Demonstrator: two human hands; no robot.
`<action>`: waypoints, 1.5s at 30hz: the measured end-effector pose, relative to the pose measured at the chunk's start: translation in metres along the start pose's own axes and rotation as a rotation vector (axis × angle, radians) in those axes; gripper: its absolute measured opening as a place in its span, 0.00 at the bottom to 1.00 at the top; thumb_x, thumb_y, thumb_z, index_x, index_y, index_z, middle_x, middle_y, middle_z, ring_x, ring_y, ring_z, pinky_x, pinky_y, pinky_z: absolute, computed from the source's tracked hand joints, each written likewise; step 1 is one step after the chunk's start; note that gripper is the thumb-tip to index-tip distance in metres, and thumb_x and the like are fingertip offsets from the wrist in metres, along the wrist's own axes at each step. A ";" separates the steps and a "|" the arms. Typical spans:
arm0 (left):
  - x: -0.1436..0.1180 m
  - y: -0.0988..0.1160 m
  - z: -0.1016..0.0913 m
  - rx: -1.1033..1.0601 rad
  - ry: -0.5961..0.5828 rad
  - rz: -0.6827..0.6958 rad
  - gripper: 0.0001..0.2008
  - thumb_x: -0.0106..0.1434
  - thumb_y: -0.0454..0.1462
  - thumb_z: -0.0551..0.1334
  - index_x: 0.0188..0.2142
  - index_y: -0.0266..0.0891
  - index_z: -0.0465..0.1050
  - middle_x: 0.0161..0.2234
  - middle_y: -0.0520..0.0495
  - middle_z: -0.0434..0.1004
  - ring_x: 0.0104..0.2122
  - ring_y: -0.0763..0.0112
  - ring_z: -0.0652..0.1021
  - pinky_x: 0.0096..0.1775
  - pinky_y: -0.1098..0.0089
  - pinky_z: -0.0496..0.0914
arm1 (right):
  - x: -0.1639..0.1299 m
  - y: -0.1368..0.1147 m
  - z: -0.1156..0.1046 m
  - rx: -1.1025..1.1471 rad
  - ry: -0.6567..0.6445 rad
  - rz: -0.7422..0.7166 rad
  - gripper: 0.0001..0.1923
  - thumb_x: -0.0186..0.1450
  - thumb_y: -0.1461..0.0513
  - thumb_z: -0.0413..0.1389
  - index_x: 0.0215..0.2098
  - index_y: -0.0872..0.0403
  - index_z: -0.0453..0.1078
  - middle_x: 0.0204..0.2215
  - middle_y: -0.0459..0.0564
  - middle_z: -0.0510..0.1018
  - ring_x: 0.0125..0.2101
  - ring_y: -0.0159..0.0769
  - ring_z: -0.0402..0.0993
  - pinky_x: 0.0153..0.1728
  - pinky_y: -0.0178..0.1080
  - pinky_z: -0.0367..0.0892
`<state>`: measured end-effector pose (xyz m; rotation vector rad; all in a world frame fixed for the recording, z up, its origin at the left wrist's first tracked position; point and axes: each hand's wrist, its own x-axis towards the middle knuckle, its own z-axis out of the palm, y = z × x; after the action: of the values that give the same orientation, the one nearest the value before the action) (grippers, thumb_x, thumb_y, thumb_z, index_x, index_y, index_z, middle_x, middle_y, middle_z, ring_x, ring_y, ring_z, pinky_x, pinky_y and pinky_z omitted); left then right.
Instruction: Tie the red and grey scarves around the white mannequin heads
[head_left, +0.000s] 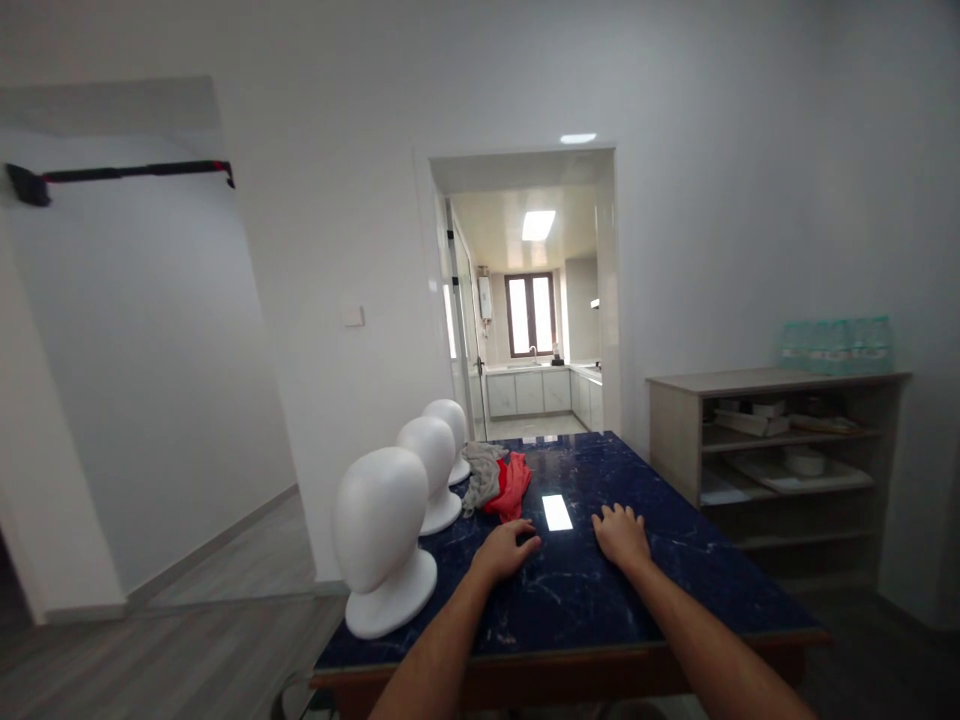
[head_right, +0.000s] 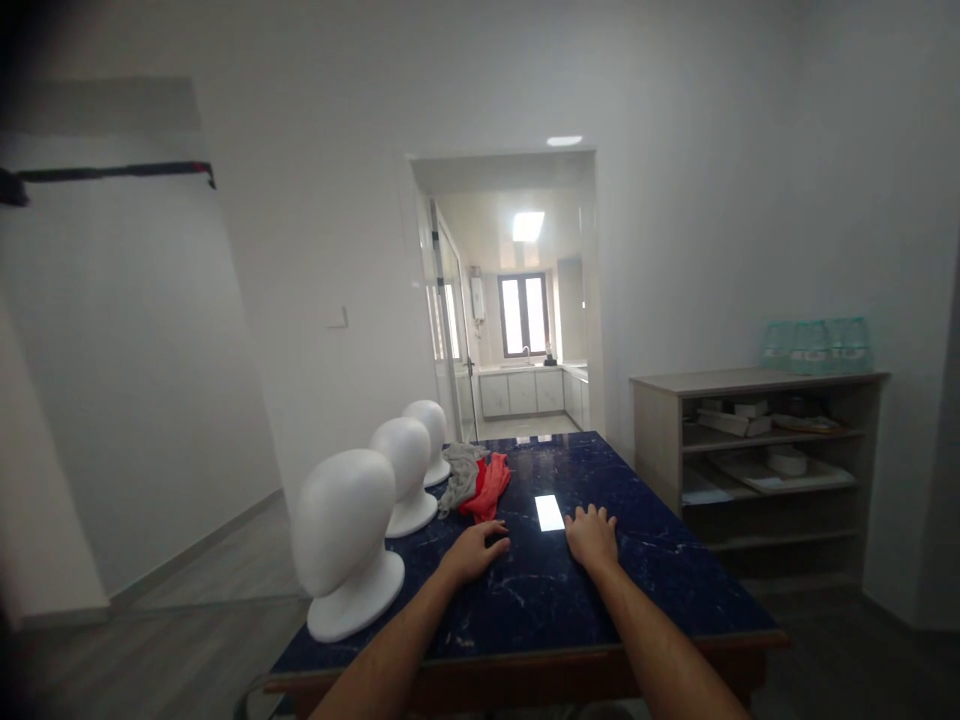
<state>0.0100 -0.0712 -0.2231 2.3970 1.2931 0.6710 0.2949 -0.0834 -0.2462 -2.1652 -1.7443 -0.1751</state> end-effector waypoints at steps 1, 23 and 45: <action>0.000 0.000 0.000 -0.006 0.000 0.002 0.23 0.70 0.52 0.61 0.56 0.43 0.81 0.65 0.44 0.76 0.64 0.58 0.76 0.66 0.61 0.66 | 0.000 0.000 -0.001 0.001 0.002 0.000 0.28 0.78 0.52 0.42 0.58 0.58 0.77 0.58 0.68 0.76 0.60 0.60 0.68 0.60 0.59 0.58; 0.001 -0.003 0.002 -0.023 0.027 0.021 0.21 0.70 0.50 0.62 0.54 0.44 0.83 0.63 0.44 0.78 0.62 0.57 0.77 0.64 0.62 0.68 | -0.002 0.000 -0.007 -0.019 -0.030 0.001 0.27 0.78 0.52 0.42 0.58 0.58 0.76 0.58 0.67 0.75 0.59 0.58 0.68 0.59 0.55 0.58; 0.005 -0.014 0.012 -0.087 0.084 0.076 0.19 0.69 0.50 0.64 0.51 0.44 0.84 0.59 0.43 0.81 0.57 0.54 0.81 0.61 0.60 0.69 | 0.000 0.004 -0.003 -0.043 -0.019 -0.007 0.28 0.78 0.52 0.42 0.58 0.57 0.77 0.59 0.66 0.75 0.59 0.58 0.68 0.58 0.53 0.60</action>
<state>0.0098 -0.0602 -0.2390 2.3808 1.1845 0.8405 0.2992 -0.0854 -0.2446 -2.1981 -1.7735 -0.1962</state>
